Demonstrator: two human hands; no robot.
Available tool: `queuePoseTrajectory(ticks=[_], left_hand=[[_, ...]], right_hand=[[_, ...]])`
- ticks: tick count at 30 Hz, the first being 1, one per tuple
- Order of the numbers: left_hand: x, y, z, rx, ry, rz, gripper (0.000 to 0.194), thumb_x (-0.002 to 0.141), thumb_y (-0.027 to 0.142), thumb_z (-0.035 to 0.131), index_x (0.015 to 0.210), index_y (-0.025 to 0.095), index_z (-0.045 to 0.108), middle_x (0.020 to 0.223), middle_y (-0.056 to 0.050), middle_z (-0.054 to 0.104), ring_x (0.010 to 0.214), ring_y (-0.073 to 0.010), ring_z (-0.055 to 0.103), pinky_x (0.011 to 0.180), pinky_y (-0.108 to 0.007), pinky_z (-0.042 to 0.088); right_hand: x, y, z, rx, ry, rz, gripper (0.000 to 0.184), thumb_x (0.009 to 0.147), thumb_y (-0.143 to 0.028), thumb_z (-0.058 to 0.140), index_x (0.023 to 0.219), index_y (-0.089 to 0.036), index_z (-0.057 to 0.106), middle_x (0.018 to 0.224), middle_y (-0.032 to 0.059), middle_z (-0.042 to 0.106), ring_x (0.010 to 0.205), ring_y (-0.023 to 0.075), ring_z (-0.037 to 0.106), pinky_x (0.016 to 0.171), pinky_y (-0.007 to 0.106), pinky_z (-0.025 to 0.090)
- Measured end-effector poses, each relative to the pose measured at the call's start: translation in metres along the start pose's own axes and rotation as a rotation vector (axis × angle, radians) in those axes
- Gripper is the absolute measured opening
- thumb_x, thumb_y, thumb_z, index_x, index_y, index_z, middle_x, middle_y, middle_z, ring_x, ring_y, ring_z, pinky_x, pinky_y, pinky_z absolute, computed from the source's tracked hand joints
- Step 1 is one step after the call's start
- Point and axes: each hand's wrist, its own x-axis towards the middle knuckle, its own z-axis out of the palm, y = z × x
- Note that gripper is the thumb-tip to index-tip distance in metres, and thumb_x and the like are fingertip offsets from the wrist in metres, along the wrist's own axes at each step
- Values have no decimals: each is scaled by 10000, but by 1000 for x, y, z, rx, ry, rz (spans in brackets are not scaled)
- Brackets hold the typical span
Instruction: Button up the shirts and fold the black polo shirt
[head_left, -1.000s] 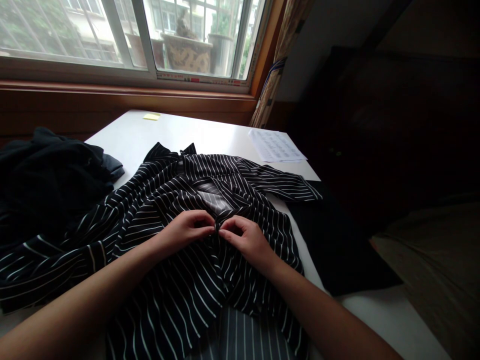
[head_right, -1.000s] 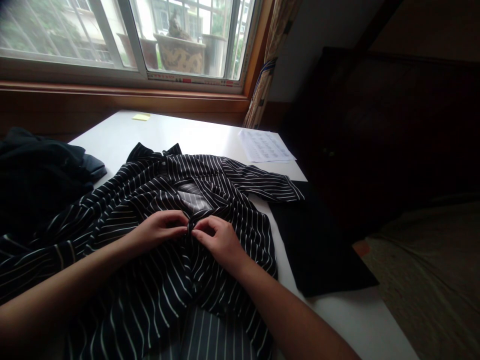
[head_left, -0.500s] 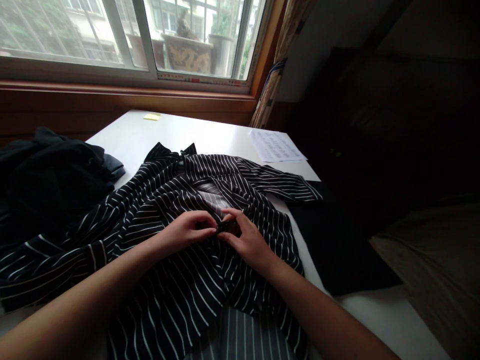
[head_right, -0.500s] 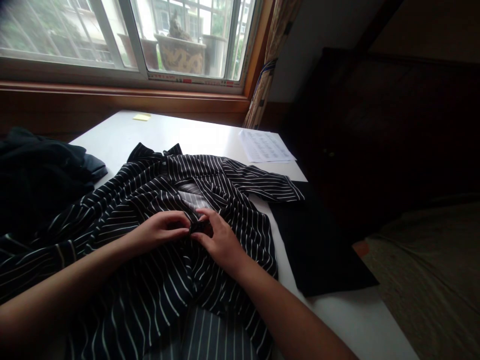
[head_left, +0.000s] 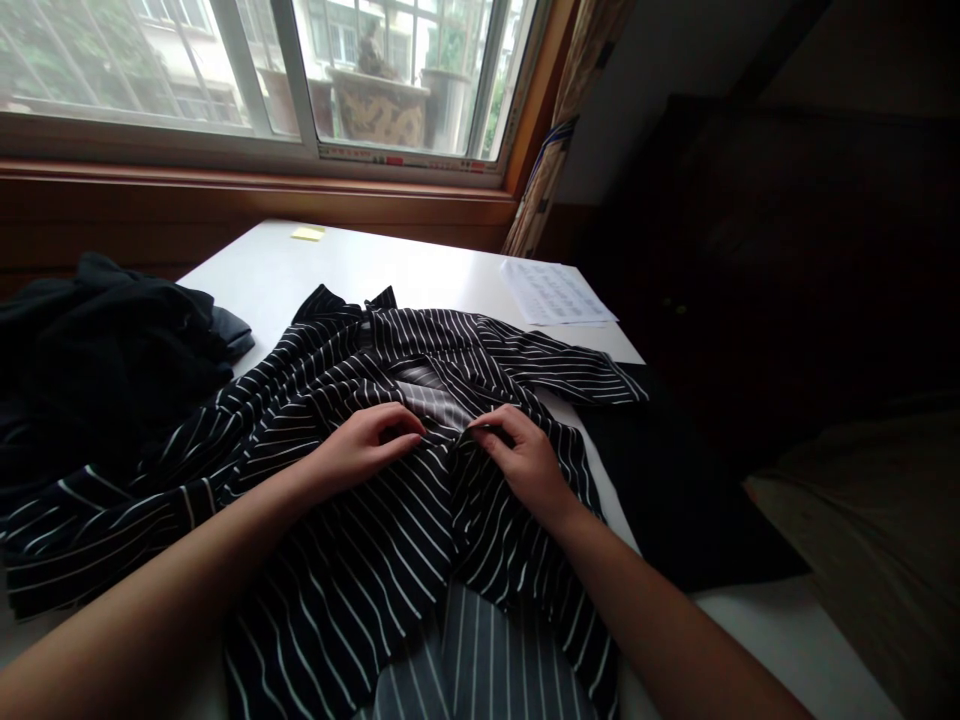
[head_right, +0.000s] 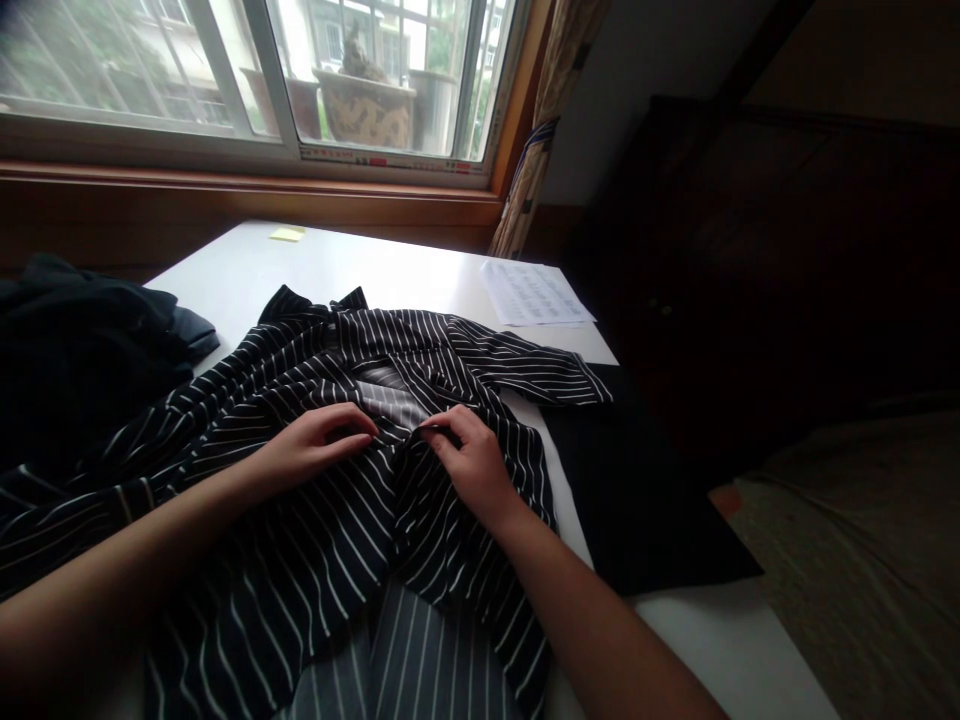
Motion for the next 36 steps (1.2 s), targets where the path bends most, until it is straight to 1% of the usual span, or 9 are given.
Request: queuePoseTrajectory(ticks=[10, 14, 17, 20, 23, 26, 31, 34, 36], left_hand=[[2, -4, -7, 63, 41, 12, 190, 921, 318, 577, 1001, 189, 690, 996, -53, 678, 945, -199, 630, 869, -333, 501], [2, -5, -8, 90, 52, 14, 189, 915, 317, 576, 998, 195, 694, 987, -52, 677, 936, -200, 629, 866, -334, 500], [2, -6, -9, 97, 63, 17, 190, 913, 317, 571, 996, 198, 694, 985, -52, 677, 935, -201, 628, 860, -335, 502], [2, -8, -10, 106, 82, 16, 188, 911, 309, 569, 996, 195, 692, 980, -52, 676, 925, -200, 630, 862, -342, 501], [3, -11, -12, 127, 101, 24, 188, 913, 306, 568, 1001, 197, 694, 981, -50, 671, 934, -203, 627, 872, -344, 496], [3, -13, -14, 154, 111, 33, 187, 921, 307, 559, 994, 195, 689, 983, -52, 662, 935, -200, 622, 873, -337, 492], [2, -16, -14, 211, 111, 49, 214, 941, 337, 540, 1035, 195, 670, 1002, -58, 637, 940, -202, 606, 880, -354, 489], [0, -16, -10, 285, 106, 106, 261, 943, 390, 552, 1111, 219, 655, 1075, -66, 620, 997, -218, 568, 930, -399, 474], [-1, -16, -7, 359, 72, 174, 318, 921, 424, 592, 1178, 242, 634, 1141, -71, 608, 1049, -236, 529, 960, -430, 458]], right_hand=[[1, 1, -5, -18, 79, 14, 134, 927, -319, 580, 934, -246, 692, 914, 35, 664, 897, 208, 615, 840, 347, 477], [3, 2, -10, -15, 158, 57, 150, 930, -349, 573, 943, -247, 682, 929, 37, 659, 908, 211, 613, 854, 345, 476], [3, 6, -13, 46, 231, 127, 192, 926, -399, 572, 969, -238, 668, 952, 38, 652, 905, 210, 611, 833, 337, 494], [4, 14, -15, 122, 336, 192, 254, 909, -451, 573, 1001, -226, 647, 972, 43, 658, 877, 207, 610, 799, 329, 509], [7, 22, -18, 169, 481, 209, 293, 894, -464, 565, 1028, -211, 627, 1011, 55, 656, 910, 209, 605, 820, 335, 501], [13, 28, -25, 250, 656, 196, 264, 879, -428, 557, 1016, -207, 605, 1017, 51, 637, 943, 204, 595, 855, 345, 486], [23, 33, -43, 405, 928, 201, 179, 815, -324, 591, 955, -211, 598, 936, 7, 596, 919, 178, 586, 873, 345, 470], [25, 35, -50, 428, 1007, 193, 171, 769, -265, 621, 929, -206, 616, 930, -7, 594, 933, 165, 576, 905, 331, 448], [25, 38, -50, 414, 995, 194, 166, 773, -263, 616, 927, -202, 624, 950, -4, 602, 942, 163, 575, 914, 331, 445]])
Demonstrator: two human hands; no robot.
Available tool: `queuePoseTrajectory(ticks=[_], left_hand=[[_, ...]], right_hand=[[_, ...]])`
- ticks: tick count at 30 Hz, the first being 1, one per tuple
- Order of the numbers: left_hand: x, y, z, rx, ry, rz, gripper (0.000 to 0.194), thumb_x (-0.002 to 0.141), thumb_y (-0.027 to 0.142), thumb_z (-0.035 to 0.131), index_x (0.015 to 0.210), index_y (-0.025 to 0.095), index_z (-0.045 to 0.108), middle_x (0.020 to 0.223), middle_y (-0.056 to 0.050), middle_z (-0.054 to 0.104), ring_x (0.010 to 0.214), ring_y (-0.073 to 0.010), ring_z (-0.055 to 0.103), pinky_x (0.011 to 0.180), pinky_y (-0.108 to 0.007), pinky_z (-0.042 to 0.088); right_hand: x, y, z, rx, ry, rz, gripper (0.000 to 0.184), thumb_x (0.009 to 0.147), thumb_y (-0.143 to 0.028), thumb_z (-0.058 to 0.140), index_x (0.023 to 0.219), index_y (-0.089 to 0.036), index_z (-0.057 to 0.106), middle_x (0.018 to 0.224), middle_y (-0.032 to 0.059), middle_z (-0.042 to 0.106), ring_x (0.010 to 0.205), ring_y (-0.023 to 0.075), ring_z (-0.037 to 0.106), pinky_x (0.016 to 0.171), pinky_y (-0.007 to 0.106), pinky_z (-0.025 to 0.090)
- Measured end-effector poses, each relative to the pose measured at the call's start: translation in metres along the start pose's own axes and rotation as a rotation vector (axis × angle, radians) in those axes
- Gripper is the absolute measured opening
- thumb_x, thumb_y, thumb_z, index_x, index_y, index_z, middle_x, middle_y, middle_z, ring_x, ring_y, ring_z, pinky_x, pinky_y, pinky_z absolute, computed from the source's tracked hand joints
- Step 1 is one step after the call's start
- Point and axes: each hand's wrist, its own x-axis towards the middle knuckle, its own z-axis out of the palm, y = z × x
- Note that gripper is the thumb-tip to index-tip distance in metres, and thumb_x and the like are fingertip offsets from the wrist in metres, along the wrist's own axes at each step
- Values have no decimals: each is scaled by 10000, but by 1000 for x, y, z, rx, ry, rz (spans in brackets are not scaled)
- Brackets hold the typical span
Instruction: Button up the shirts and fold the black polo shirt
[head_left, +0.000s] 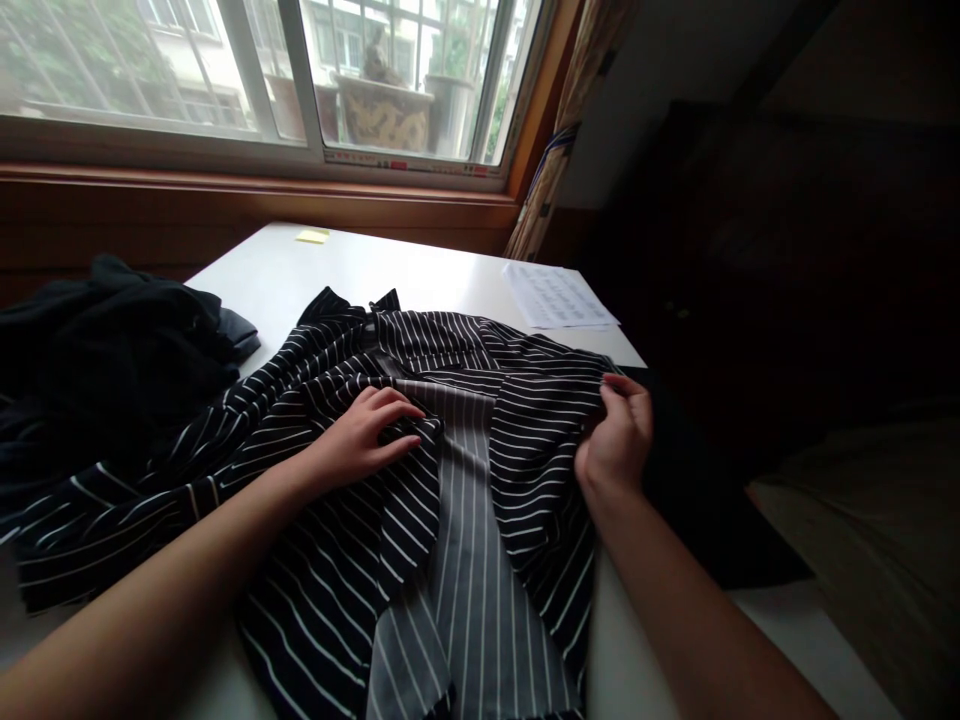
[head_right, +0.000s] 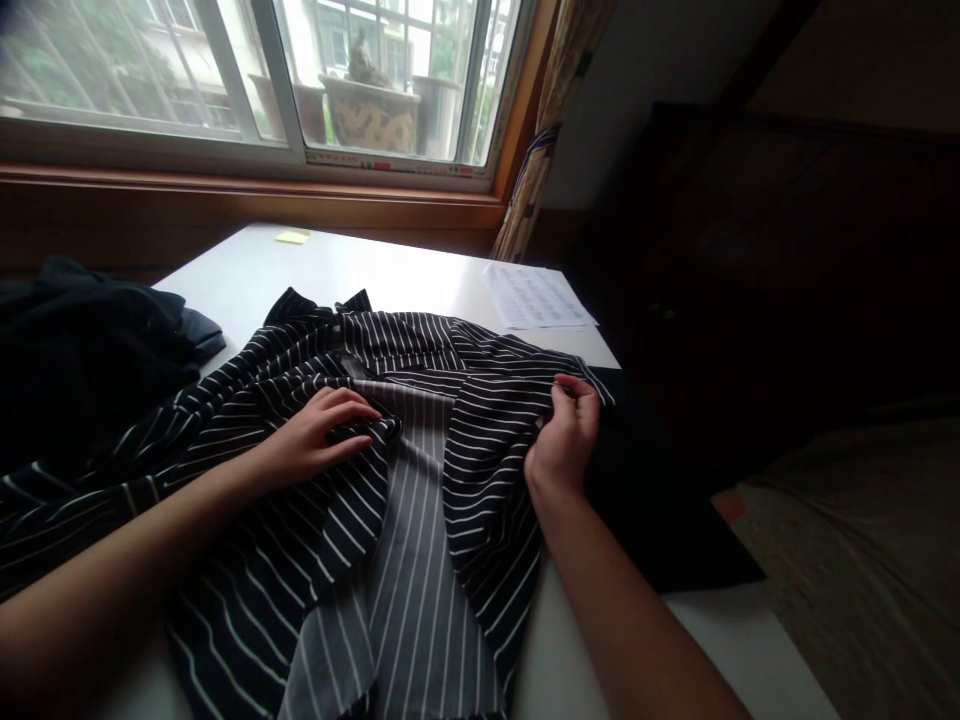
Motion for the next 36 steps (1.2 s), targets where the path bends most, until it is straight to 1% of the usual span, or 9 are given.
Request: queuePoseTrajectory(ticks=[5, 9, 13, 16, 19, 23, 25, 31, 36], left_hand=[[-1, 4, 7, 141, -96, 167, 309, 891, 367, 646, 1170, 234, 639, 1127, -83, 612, 1030, -244, 512, 923, -417, 469], [-2, 13, 6, 177, -128, 249, 146, 952, 240, 538, 1021, 193, 656, 977, -65, 635, 909, -199, 552, 859, -357, 472], [-4, 37, 4, 90, -144, 361, 142, 962, 214, 519, 1032, 188, 639, 950, -60, 638, 873, -176, 580, 822, -316, 481], [-6, 61, 6, 37, -151, 459, 143, 951, 213, 546, 1065, 198, 632, 955, -61, 653, 863, -175, 593, 811, -314, 486], [-8, 79, 8, 13, -130, 556, 144, 947, 200, 552, 1066, 199, 633, 916, -61, 667, 828, -177, 595, 772, -314, 495], [-10, 85, 7, -62, -52, 619, 149, 937, 178, 566, 1072, 194, 626, 839, -60, 672, 745, -170, 590, 695, -308, 487], [-11, 83, 6, -145, -11, 596, 142, 927, 183, 591, 1065, 190, 624, 845, -68, 674, 749, -170, 596, 691, -305, 485], [-10, 63, 5, -276, 190, 345, 103, 925, 126, 576, 1000, 190, 603, 961, -69, 619, 861, -157, 611, 774, -289, 519], [-7, 42, 9, -50, 287, 129, 365, 909, 167, 583, 1254, 220, 476, 1360, -145, 461, 1197, -249, 508, 982, -433, 481]], right_hand=[[-8, 11, 1, -183, -359, 56, 252, 840, -358, 596, 1043, -211, 619, 996, 23, 622, 936, 182, 596, 890, 358, 477], [-22, 14, -1, -563, -712, -90, 462, 786, -426, 689, 1188, -224, 587, 1123, 79, 590, 1060, 252, 590, 926, 412, 489], [-32, 10, -2, -908, -843, -269, 731, 750, -404, 729, 1413, -263, 455, 1270, 125, 529, 1084, 314, 602, 899, 465, 508], [-32, 7, 0, -982, -917, -275, 522, 786, -321, 685, 1290, -223, 593, 1169, 119, 633, 1014, 309, 646, 883, 449, 513], [-29, -3, 2, -888, -894, -279, 224, 807, -225, 621, 1013, -211, 710, 1000, 74, 716, 950, 268, 669, 893, 404, 496], [-34, -29, 1, -543, -752, -262, 147, 833, -230, 592, 949, -227, 682, 921, 26, 691, 896, 216, 637, 849, 342, 469], [-39, -44, -1, -332, -770, -214, 131, 830, -218, 572, 929, -231, 657, 904, 13, 636, 877, 196, 596, 823, 319, 446], [-53, -59, 0, 71, -1246, 82, 85, 752, -204, 567, 799, -193, 636, 877, 23, 502, 840, 178, 506, 759, 300, 414], [-65, -57, 6, -55, -1665, 86, 170, 808, -226, 666, 970, -190, 703, 958, 33, 601, 914, 172, 574, 867, 318, 442]])
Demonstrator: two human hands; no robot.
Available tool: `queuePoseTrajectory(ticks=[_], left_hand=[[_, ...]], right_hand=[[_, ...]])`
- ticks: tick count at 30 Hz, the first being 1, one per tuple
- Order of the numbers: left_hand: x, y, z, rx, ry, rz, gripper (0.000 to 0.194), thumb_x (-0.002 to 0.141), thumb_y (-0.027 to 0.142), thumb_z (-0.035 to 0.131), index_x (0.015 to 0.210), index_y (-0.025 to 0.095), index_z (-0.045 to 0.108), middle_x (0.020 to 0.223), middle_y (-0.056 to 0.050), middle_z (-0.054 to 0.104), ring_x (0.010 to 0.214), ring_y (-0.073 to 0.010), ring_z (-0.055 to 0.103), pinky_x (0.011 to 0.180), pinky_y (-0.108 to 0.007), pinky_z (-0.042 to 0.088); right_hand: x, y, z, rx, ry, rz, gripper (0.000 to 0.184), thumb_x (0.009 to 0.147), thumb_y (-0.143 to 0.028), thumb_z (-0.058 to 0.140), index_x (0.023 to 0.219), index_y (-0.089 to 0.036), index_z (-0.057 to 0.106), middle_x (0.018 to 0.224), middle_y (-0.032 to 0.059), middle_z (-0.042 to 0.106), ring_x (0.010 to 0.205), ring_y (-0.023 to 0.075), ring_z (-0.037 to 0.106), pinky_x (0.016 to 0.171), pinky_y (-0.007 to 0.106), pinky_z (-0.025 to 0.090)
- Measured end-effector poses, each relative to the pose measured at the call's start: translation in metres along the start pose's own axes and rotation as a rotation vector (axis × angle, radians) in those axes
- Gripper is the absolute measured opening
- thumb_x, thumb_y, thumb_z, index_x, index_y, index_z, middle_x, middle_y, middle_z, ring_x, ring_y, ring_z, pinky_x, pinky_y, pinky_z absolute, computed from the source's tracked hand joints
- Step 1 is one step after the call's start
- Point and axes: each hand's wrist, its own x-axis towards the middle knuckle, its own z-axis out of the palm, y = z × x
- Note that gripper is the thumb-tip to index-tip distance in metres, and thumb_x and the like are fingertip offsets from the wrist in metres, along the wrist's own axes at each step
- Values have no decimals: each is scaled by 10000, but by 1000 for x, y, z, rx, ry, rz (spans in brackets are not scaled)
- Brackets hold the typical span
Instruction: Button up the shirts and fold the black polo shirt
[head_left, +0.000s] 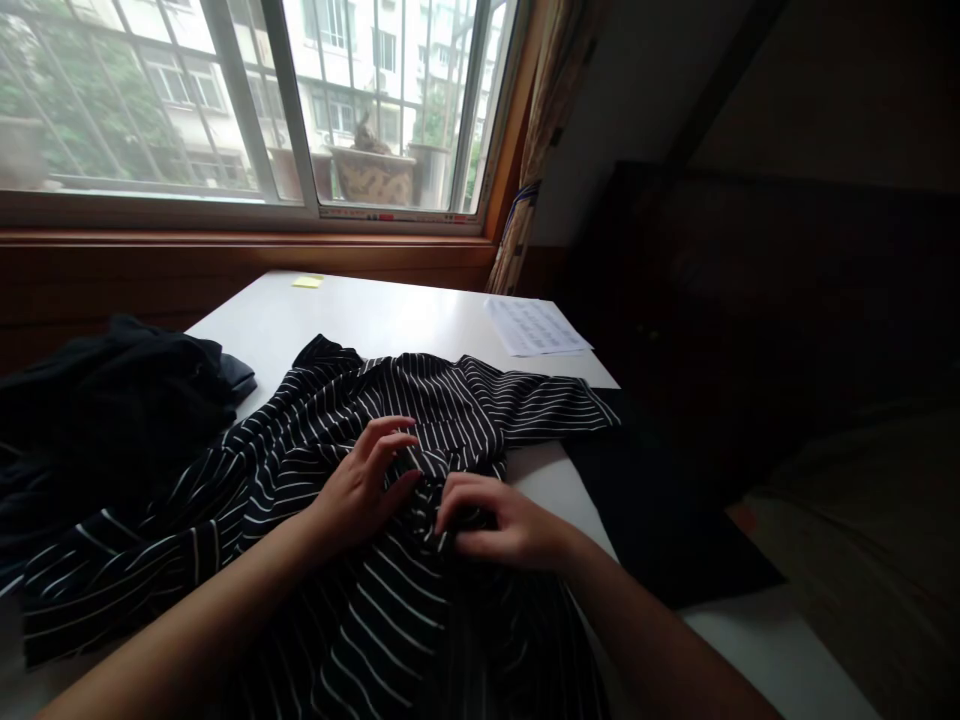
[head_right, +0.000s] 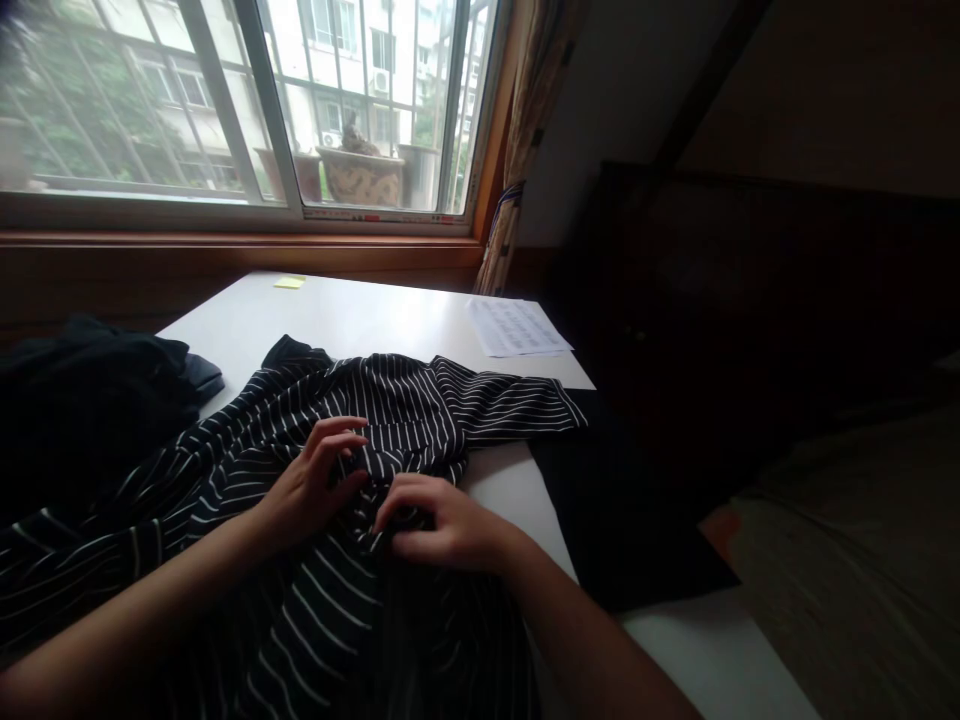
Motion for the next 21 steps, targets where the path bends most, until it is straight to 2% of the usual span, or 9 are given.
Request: queuePoseTrajectory(ticks=[3, 6, 8, 10, 12, 14, 17, 19, 21], left_hand=[[0, -7, 2, 174, -202, -12, 546, 850, 158, 604, 1359, 251, 429, 1435, -118, 426, 1280, -299, 420, 1048, -512, 411], [1, -7, 2, 330, -400, 1, 429, 828, 149, 584, 1240, 265, 549, 1284, -73, 550, 1177, -295, 473, 1009, -518, 410], [3, -7, 0, 399, -452, -31, 277, 850, 171, 558, 1116, 234, 601, 1162, -74, 593, 1070, -275, 513, 933, -474, 443], [5, -7, -2, 437, -482, -55, 149, 867, 194, 538, 997, 208, 610, 1049, -71, 614, 983, -259, 533, 841, -423, 464], [7, -9, -4, 448, -511, -58, 77, 879, 210, 522, 895, 199, 597, 953, -59, 627, 922, -247, 549, 753, -374, 463], [7, -11, -5, 443, -533, -44, 118, 897, 217, 495, 815, 196, 578, 860, -44, 630, 855, -227, 566, 692, -335, 449], [6, -15, -5, 439, -555, 2, 202, 927, 213, 454, 761, 193, 568, 780, -31, 629, 767, -196, 582, 670, -308, 439], [4, -17, -4, 434, -564, 32, 239, 948, 228, 436, 755, 192, 574, 768, -30, 634, 742, -184, 593, 672, -297, 439], [3, -18, -3, 431, -564, 47, 285, 972, 259, 416, 748, 192, 579, 752, -28, 635, 722, -177, 599, 668, -291, 439]], right_hand=[[1, -1, 9, -31, -207, 48, 295, 822, -273, 710, 1110, -209, 703, 1032, 43, 673, 965, 173, 624, 916, 320, 465], [1, -2, 11, 105, -248, 116, 333, 867, -368, 671, 1155, -200, 684, 1037, 55, 716, 871, 165, 678, 809, 296, 526], [0, 1, 2, 113, -8, 143, 303, 924, -407, 582, 1111, -190, 682, 988, 57, 724, 720, 146, 677, 660, 272, 531], [-2, 10, -18, -40, 400, 123, 285, 946, -414, 532, 1042, -191, 681, 936, 54, 716, 686, 153, 662, 625, 280, 522], [-10, 24, -49, -344, 808, 82, 249, 925, -392, 556, 1007, -195, 684, 966, 70, 697, 847, 200, 661, 770, 339, 531], [-24, 41, -84, -677, 1070, 107, 253, 901, -374, 561, 1024, -189, 684, 1044, 106, 666, 943, 243, 626, 876, 406, 501], [-50, 68, -125, -948, 1303, 351, 366, 857, -399, 575, 1134, -170, 645, 1195, 155, 599, 1100, 303, 557, 1004, 470, 408], [-65, 83, -140, -965, 1317, 607, 523, 825, -468, 602, 1239, -149, 583, 1236, 190, 569, 1152, 341, 527, 1020, 498, 375], [-74, 95, -146, -944, 1269, 755, 620, 790, -484, 644, 1288, -129, 540, 1210, 202, 586, 1172, 359, 519, 1024, 510, 360]])
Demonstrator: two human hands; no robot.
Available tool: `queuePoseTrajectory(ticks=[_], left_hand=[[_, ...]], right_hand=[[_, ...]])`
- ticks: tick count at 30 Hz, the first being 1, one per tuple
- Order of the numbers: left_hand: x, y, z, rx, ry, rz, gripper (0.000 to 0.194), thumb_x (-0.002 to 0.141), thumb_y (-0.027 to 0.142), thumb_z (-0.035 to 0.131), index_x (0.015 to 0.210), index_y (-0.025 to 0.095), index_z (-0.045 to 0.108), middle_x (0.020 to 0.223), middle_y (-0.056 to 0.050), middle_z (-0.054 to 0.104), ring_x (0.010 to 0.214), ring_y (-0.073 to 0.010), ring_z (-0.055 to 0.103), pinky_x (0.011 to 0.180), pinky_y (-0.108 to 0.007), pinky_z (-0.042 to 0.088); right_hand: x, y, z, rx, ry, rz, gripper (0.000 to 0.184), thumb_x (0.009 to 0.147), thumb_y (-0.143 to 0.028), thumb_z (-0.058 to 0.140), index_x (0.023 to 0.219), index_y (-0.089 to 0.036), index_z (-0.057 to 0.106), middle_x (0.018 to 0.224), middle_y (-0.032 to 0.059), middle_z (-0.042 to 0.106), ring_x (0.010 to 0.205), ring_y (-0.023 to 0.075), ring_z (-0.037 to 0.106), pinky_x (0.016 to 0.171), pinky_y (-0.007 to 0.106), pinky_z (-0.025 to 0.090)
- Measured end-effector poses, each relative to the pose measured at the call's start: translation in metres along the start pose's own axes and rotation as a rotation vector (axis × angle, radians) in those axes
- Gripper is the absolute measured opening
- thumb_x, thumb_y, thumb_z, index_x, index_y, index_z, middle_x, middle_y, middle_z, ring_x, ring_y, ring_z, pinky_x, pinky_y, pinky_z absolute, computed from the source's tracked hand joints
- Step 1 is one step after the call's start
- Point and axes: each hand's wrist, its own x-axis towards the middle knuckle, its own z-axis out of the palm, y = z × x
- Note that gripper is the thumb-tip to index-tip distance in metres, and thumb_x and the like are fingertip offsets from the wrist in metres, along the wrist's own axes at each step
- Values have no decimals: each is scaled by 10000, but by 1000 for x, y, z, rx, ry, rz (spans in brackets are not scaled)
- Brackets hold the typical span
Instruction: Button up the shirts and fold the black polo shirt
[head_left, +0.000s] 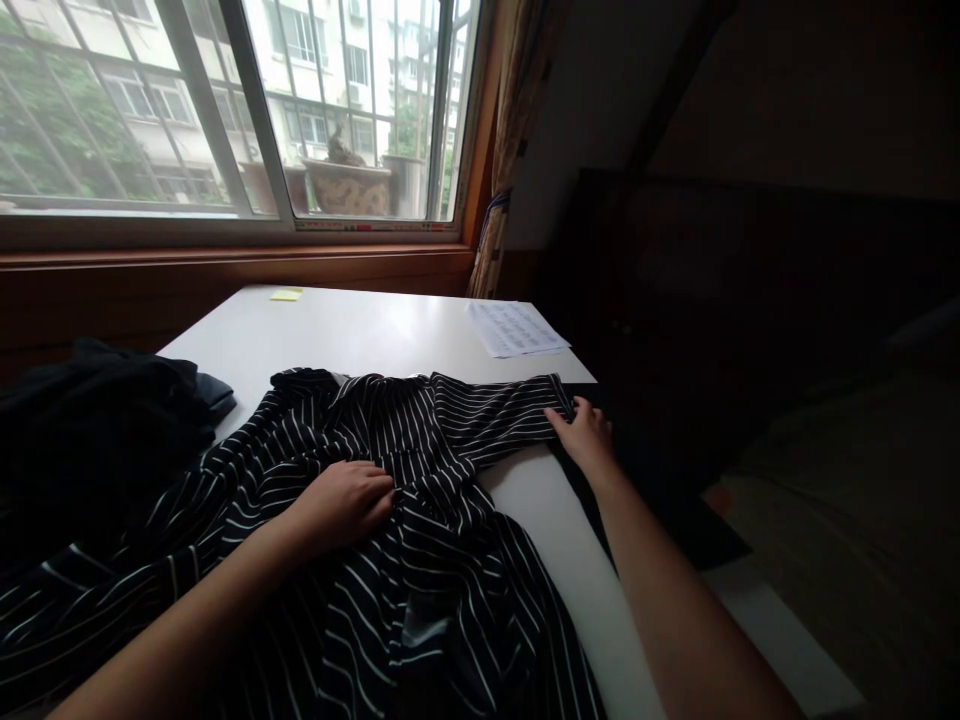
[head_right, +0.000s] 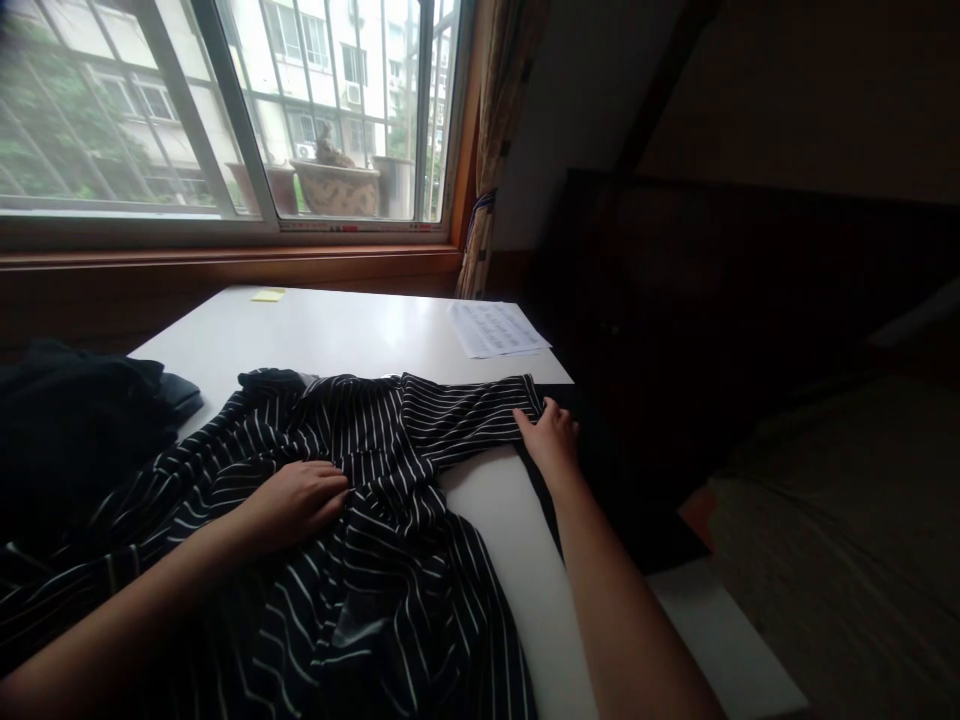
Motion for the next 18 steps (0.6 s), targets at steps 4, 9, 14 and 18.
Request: queuePoseTrajectory(ticks=[4, 9, 14, 18], left_hand=[[0, 1, 2, -1, 27, -4, 345, 998, 303, 389, 733, 192, 580, 724, -23, 630, 696, -171, 598, 657, -289, 436], [1, 2, 2, -2, 66, 6, 320, 986, 294, 414, 735, 187, 581, 733, -27, 632, 699, -166, 591, 643, -285, 432], [1, 2, 2, -29, 88, -1, 266, 965, 282, 448, 755, 187, 581, 754, -31, 630, 713, -168, 582, 640, -283, 440], [-2, 1, 4, -71, 147, -73, 166, 945, 308, 477, 864, 197, 570, 778, -33, 624, 717, -177, 571, 637, -282, 452]], right_hand=[[3, 8, 4, 17, -59, 10, 545, 744, -361, 698, 1218, -118, 579, 1039, 155, 670, 1008, 314, 609, 922, 441, 450], [-6, -18, -10, 83, 35, -170, 263, 844, -302, 595, 1049, -152, 662, 1035, 126, 678, 1003, 285, 581, 937, 425, 457], [-63, -85, -27, 191, 11, -867, 196, 876, -176, 560, 1021, -207, 687, 1028, 107, 669, 1130, 296, 522, 1021, 489, 407], [-104, -115, -40, 293, -308, -1321, 286, 859, -185, 615, 1115, -298, 676, 1093, 36, 694, 1207, 264, 533, 1062, 487, 378]])
